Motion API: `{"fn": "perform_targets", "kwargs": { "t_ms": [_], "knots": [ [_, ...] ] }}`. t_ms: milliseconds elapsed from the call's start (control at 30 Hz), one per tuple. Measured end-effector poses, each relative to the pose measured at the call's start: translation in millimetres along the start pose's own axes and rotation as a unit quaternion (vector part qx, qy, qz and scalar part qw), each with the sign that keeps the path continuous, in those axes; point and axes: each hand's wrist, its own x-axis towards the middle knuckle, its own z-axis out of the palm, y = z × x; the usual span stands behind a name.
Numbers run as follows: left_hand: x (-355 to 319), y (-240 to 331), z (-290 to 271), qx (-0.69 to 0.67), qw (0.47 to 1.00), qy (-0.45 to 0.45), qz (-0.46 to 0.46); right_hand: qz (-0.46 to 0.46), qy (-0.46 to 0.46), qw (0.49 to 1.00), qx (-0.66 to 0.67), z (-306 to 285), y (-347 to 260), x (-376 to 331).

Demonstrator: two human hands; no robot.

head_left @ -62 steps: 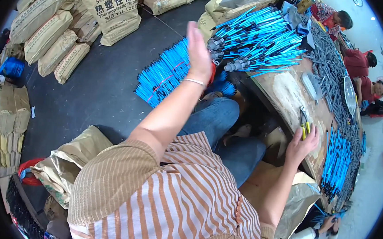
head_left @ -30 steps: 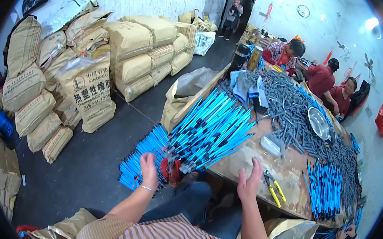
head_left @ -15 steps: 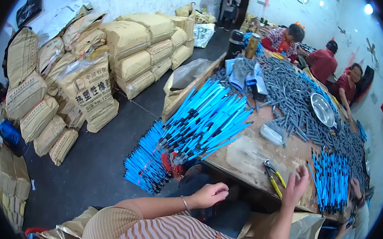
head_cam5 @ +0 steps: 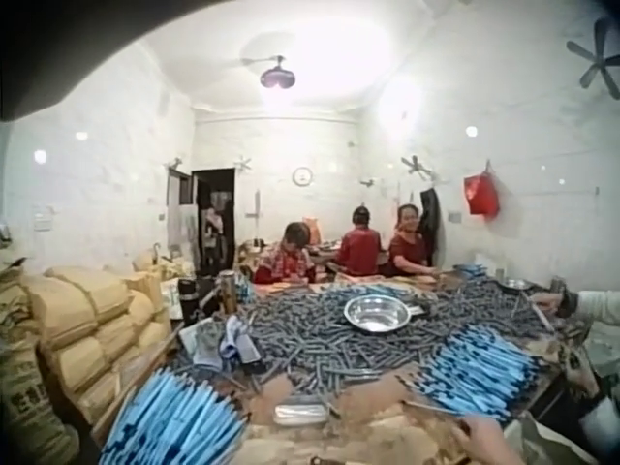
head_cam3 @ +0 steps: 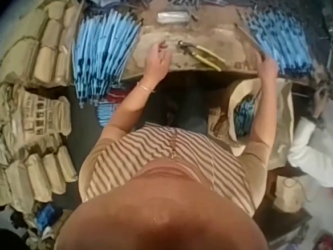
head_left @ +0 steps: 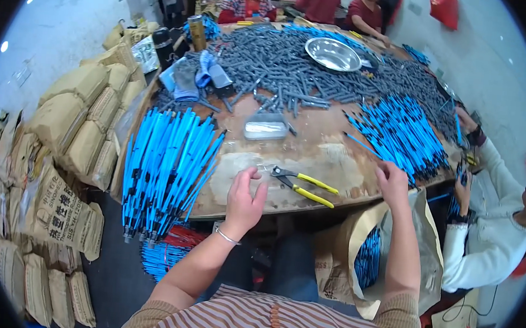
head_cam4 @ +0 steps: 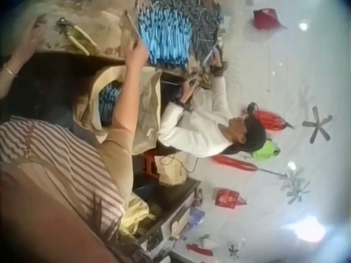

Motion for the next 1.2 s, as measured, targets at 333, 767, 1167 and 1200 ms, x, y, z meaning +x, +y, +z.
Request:
{"fn": "perform_targets", "kwargs": {
  "t_ms": [333,767,1167,1200],
  "knots": [
    [-10,-7,36,0.122,0.983,-0.035,0.130,0.009,-0.107,0.968,-0.229,23,60,77],
    [-11,62,74,0.128,0.940,-0.281,0.148,0.050,-0.124,0.960,-0.246,60,49,126],
    [70,47,122,0.029,0.968,-0.208,0.138,0.000,-0.128,0.925,-0.357,41,22,106],
    [83,51,124,-0.137,0.964,-0.225,0.030,-0.005,-0.126,0.929,-0.347,44,28,108]
  ]
}}
